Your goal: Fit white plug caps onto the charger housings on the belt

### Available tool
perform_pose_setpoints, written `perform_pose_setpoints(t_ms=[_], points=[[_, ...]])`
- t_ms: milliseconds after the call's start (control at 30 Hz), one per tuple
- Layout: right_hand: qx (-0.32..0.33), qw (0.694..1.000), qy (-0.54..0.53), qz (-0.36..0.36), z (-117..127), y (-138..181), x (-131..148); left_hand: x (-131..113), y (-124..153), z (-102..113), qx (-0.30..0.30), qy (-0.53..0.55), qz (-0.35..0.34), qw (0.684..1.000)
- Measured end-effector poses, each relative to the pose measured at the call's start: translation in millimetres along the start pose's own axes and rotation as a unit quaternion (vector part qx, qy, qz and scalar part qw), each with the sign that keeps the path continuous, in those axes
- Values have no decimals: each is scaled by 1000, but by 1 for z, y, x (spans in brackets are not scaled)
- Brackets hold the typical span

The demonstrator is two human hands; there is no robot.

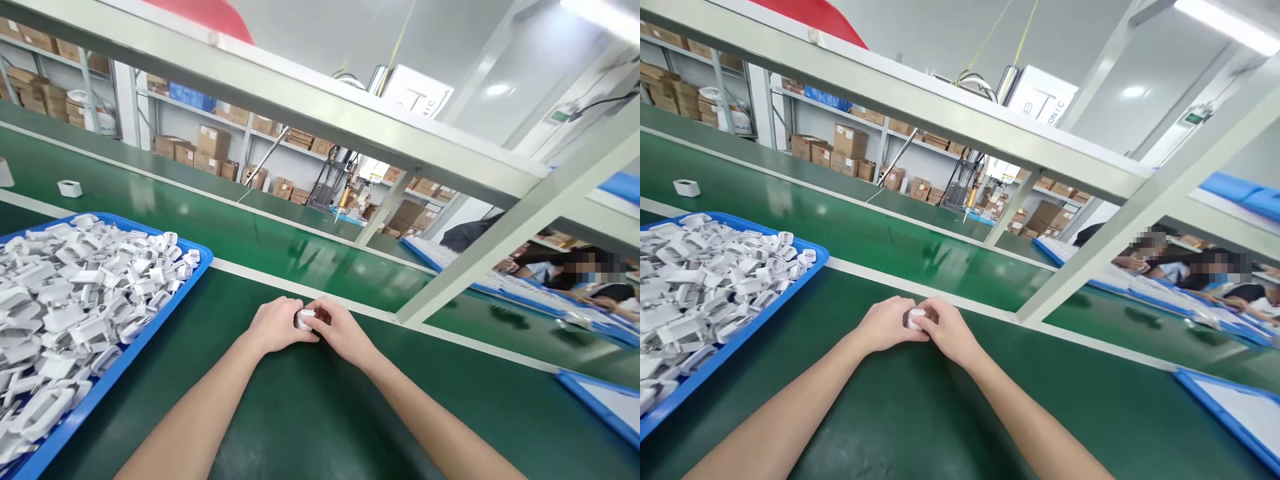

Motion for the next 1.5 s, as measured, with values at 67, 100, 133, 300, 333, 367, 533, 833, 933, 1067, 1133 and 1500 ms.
perform_pose_setpoints(t_ms=[67, 100, 133, 300, 333, 367, 533, 833, 933, 1067, 1133, 1500], points=[[14, 997, 66, 28, 6, 3, 9, -1, -1, -2, 1, 0, -12, 1000], [21, 994, 95, 44, 9, 4, 12, -1, -1, -2, 2, 0, -15, 1000], [22, 991, 121, 60, 10, 5, 14, -1, -2, -3, 2, 0, -18, 1000], [-74, 974, 183, 113, 12, 15, 7, 1, -2, -1, -2, 1, -17, 1000], [-104, 971, 181, 117, 11, 17, 4, 1, -2, 0, -3, 3, -17, 1000], [-130, 968, 177, 120, 10, 18, 0, 1, -3, 0, -3, 5, -18, 1000], [-132, 969, 162, 133, 7, 14, -5, 3, -6, 2, -1, 19, -19, 1000], [-25, 971, 183, 150, 24, 5, -1, 6, -9, -3, 1, 21, -17, 1000], [-1, 968, 193, 161, 27, 3, -1, 7, -11, -4, 1, 20, -18, 1000], [27, 963, 198, 179, 31, -2, 3, 6, -12, -4, 4, 16, -8, 1000], [35, 961, 201, 186, 34, -3, 6, 4, -11, -3, 8, 13, -3, 1000], [26, 959, 151, 240, 26, 9, -7, -3, -13, -10, 56, -19, 17, 998]])
Point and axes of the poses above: each hand's wrist, its own y-axis away from the middle knuckle, its own z-axis out of the back of the hand, x = y × z, the point moved 5 cm from there along -y, towards the middle knuckle, and after that the axes turned 14 degrees about x, right-handed, at the moved point
